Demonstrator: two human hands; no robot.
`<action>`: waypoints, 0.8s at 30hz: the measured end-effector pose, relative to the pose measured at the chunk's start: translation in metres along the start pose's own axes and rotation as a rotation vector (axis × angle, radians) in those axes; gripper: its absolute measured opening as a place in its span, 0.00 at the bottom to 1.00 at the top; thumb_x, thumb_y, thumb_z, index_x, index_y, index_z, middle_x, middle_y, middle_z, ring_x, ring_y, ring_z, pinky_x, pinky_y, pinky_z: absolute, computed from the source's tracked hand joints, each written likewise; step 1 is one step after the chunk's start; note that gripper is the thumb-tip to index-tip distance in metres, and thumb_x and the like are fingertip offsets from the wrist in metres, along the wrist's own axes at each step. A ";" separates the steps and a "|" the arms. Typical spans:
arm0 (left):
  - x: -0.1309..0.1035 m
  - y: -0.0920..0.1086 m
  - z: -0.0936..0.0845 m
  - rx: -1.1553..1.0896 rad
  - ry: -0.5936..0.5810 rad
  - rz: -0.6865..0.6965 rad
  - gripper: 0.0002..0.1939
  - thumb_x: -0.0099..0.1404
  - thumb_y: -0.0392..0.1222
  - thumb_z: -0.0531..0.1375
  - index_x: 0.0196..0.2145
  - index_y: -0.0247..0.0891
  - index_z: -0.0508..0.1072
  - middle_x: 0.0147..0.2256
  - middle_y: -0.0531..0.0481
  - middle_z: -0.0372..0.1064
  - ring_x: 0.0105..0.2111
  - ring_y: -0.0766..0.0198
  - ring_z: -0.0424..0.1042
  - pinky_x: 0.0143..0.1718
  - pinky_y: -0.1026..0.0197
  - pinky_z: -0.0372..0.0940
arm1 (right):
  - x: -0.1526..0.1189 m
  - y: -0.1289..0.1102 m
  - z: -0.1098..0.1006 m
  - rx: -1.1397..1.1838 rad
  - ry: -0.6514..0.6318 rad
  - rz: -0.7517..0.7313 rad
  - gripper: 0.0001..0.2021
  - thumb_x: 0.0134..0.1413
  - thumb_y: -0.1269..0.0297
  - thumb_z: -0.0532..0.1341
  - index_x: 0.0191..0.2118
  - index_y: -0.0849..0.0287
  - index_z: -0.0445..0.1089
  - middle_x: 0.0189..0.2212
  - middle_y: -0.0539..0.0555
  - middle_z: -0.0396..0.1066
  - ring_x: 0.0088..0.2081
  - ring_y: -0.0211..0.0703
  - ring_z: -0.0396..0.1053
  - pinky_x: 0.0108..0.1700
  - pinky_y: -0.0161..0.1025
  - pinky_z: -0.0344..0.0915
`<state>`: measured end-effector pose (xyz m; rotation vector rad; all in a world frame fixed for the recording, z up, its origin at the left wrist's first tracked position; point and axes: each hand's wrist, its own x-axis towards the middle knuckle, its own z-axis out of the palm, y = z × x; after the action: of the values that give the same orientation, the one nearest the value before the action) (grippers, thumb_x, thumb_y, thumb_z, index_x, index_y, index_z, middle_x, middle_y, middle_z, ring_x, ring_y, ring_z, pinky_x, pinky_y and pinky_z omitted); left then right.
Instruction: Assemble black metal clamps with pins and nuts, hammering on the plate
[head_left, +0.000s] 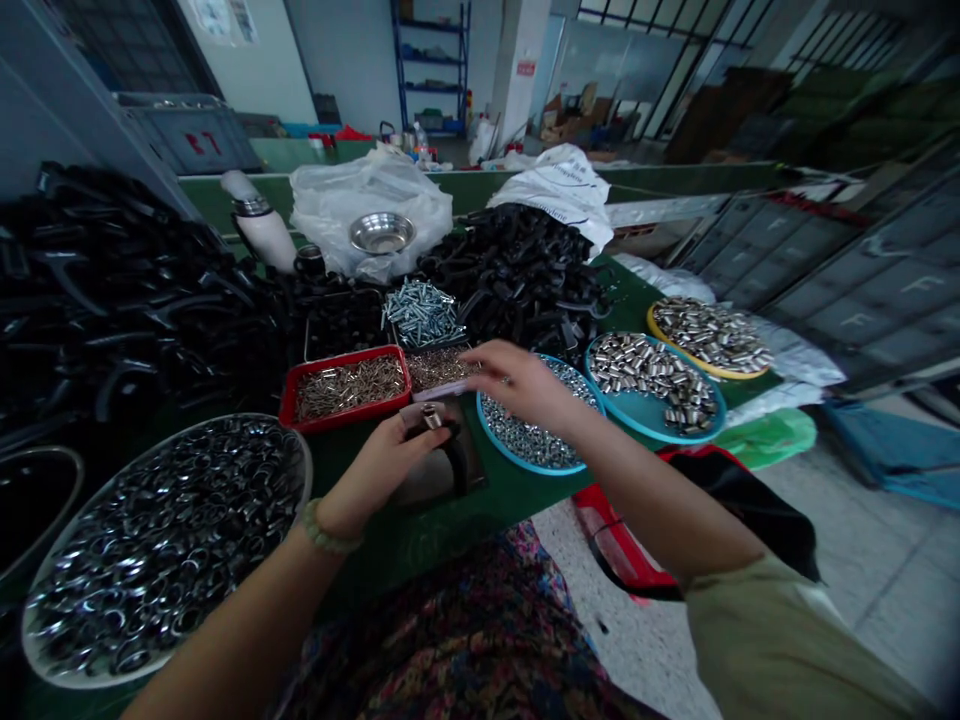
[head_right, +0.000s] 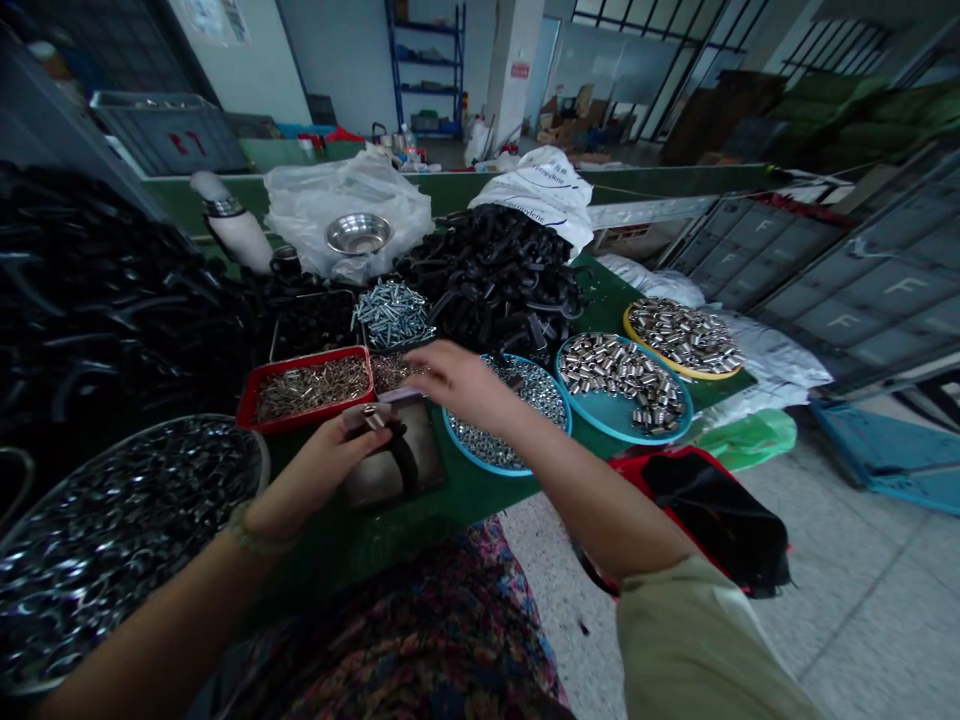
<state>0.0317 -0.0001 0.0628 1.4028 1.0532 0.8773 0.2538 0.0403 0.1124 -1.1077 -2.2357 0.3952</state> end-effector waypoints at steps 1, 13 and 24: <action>0.000 0.003 -0.002 -0.035 0.032 -0.022 0.13 0.55 0.45 0.64 0.39 0.39 0.76 0.39 0.47 0.76 0.41 0.56 0.73 0.48 0.55 0.65 | 0.008 0.021 -0.011 -0.091 0.173 0.139 0.13 0.63 0.61 0.52 0.46 0.59 0.70 0.43 0.57 0.71 0.45 0.43 0.68 0.48 0.40 0.63; -0.010 0.016 -0.007 0.229 0.107 0.078 0.09 0.56 0.46 0.63 0.31 0.39 0.72 0.29 0.51 0.71 0.31 0.61 0.69 0.34 0.62 0.64 | 0.091 0.146 -0.010 -0.382 0.271 0.934 0.25 0.46 0.72 0.61 0.51 0.75 0.60 0.47 0.75 0.68 0.54 0.64 0.62 0.54 0.56 0.55; -0.030 0.004 -0.017 0.421 0.035 0.090 0.10 0.66 0.48 0.55 0.38 0.39 0.68 0.33 0.51 0.69 0.33 0.62 0.67 0.36 0.61 0.61 | -0.023 0.008 0.044 0.755 0.483 0.445 0.17 0.55 0.46 0.56 0.44 0.51 0.57 0.34 0.48 0.64 0.21 0.32 0.62 0.23 0.33 0.63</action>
<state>0.0066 -0.0227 0.0702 1.8001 1.2596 0.7736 0.2414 0.0269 0.0661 -1.1018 -1.2313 0.9433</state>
